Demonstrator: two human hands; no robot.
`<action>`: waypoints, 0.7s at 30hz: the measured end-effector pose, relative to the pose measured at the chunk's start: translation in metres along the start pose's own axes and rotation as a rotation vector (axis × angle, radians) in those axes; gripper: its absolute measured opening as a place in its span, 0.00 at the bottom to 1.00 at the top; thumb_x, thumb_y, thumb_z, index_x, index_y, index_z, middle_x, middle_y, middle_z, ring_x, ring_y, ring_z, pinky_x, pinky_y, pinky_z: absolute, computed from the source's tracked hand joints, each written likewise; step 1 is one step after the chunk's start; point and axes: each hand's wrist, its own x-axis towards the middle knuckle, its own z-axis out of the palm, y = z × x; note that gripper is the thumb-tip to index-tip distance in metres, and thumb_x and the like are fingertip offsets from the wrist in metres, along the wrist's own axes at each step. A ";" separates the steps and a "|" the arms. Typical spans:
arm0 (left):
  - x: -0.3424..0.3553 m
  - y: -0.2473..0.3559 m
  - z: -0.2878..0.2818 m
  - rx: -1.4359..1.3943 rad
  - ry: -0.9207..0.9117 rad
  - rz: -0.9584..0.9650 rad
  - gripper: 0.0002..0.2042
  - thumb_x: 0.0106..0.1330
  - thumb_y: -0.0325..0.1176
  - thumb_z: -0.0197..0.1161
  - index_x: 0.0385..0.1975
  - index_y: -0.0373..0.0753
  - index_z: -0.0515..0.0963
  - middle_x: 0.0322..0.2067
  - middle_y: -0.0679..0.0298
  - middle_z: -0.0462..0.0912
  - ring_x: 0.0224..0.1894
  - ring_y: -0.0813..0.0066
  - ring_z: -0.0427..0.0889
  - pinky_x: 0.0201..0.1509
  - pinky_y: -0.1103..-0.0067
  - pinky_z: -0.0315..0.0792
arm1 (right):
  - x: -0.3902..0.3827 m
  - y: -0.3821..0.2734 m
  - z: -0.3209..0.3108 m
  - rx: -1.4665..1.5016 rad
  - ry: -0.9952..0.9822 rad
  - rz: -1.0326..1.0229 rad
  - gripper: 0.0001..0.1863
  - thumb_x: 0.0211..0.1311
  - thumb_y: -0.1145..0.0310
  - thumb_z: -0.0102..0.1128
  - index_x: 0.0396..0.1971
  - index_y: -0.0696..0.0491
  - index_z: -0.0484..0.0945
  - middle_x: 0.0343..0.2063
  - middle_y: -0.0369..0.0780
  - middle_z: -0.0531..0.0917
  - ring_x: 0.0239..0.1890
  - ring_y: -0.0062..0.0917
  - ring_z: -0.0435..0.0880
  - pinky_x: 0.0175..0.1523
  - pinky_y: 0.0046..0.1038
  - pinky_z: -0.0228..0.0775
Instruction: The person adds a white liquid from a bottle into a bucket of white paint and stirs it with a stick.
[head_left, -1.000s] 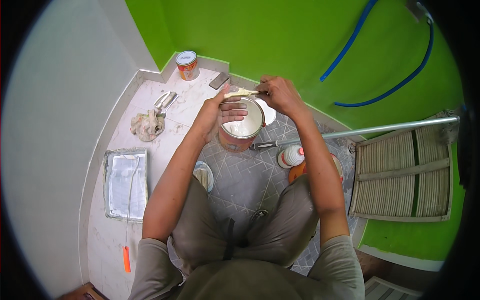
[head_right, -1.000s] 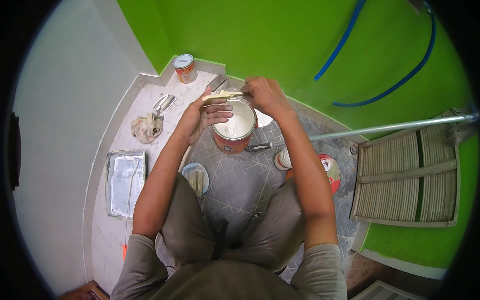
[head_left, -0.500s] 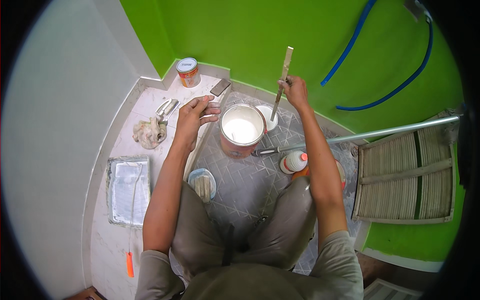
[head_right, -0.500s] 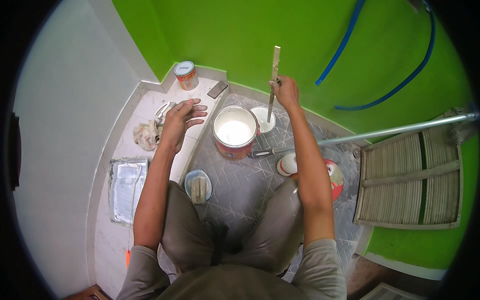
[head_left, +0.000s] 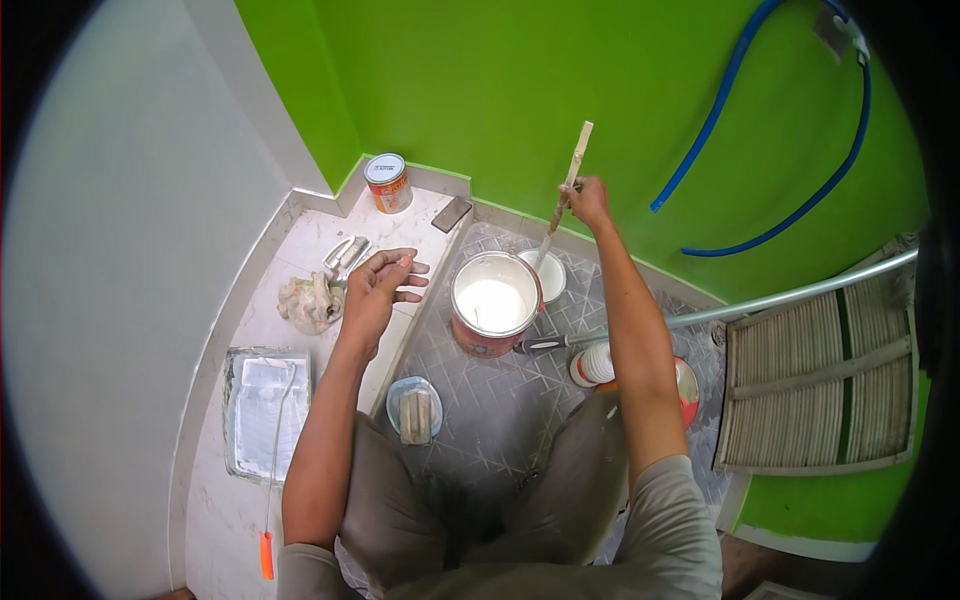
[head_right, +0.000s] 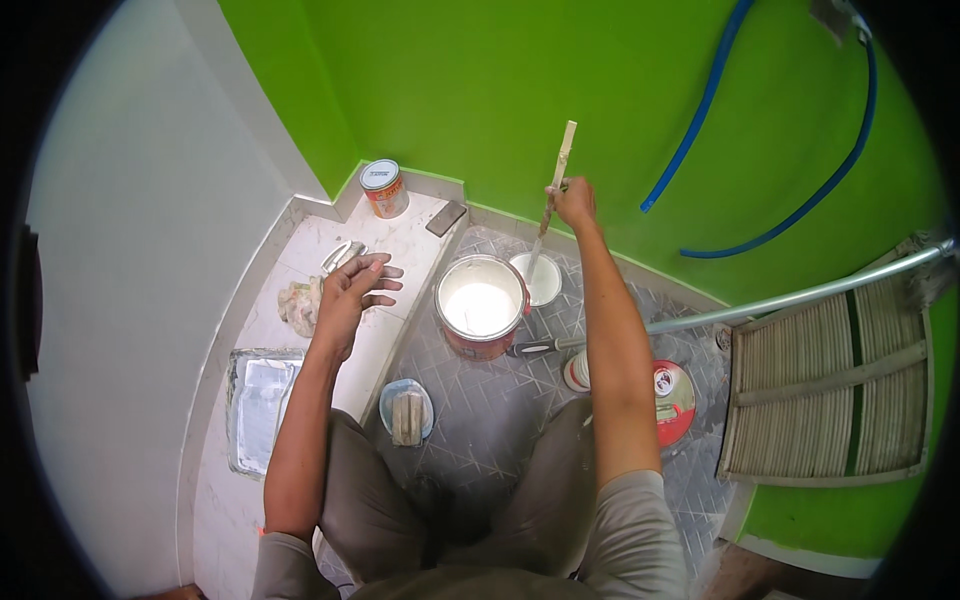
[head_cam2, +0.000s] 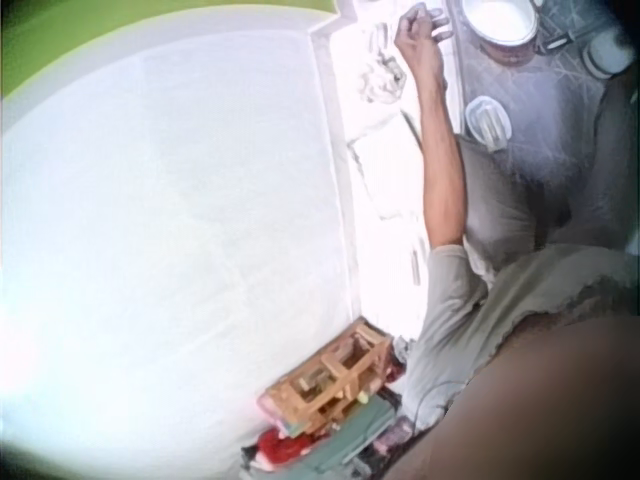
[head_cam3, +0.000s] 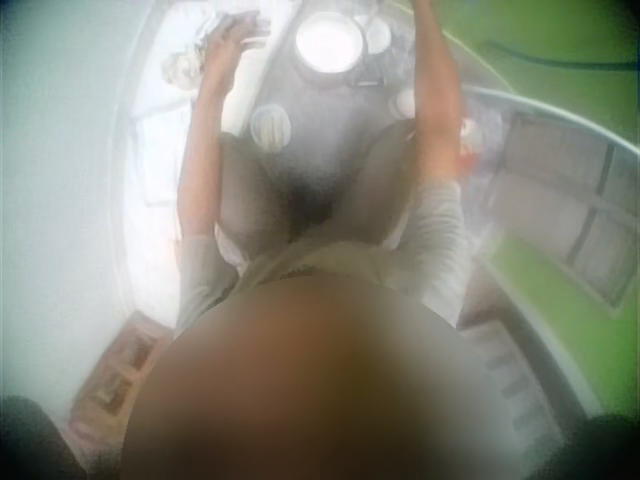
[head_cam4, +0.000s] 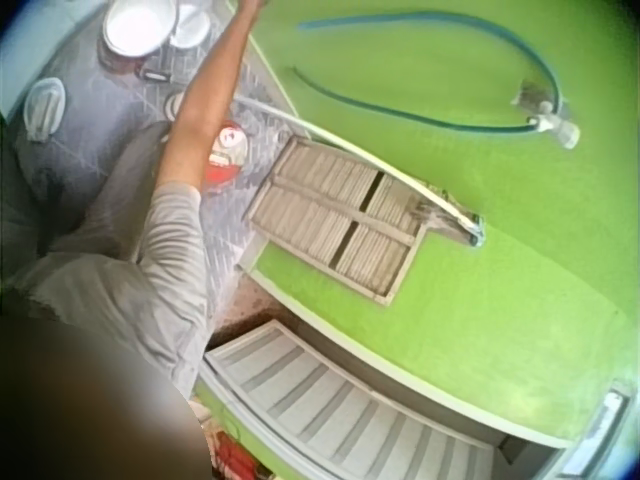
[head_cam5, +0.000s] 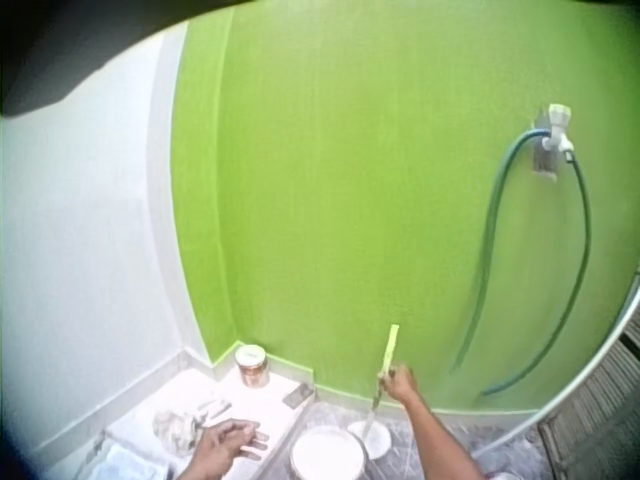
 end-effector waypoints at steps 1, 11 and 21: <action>0.000 0.000 0.000 0.008 -0.015 0.006 0.20 0.80 0.41 0.62 0.61 0.30 0.78 0.48 0.55 0.90 0.47 0.70 0.88 0.50 0.75 0.81 | 0.003 0.009 0.002 -0.002 0.010 0.024 0.10 0.68 0.67 0.73 0.37 0.61 0.90 0.24 0.42 0.90 0.23 0.24 0.89 0.29 0.31 0.82; -0.007 0.002 -0.001 0.051 -0.040 0.037 0.20 0.79 0.38 0.61 0.61 0.29 0.78 0.48 0.53 0.89 0.46 0.69 0.89 0.48 0.74 0.83 | 0.006 0.039 0.012 -0.131 0.104 0.045 0.21 0.64 0.57 0.77 0.44 0.62 0.89 0.25 0.43 0.90 0.23 0.27 0.90 0.33 0.32 0.82; -0.005 -0.008 -0.005 0.317 -0.033 0.201 0.17 0.77 0.36 0.65 0.58 0.32 0.81 0.45 0.59 0.89 0.44 0.74 0.88 0.45 0.77 0.81 | -0.108 -0.022 -0.077 -0.015 -0.272 0.028 0.30 0.67 0.56 0.75 0.58 0.65 0.82 0.32 0.51 0.89 0.29 0.30 0.90 0.35 0.32 0.80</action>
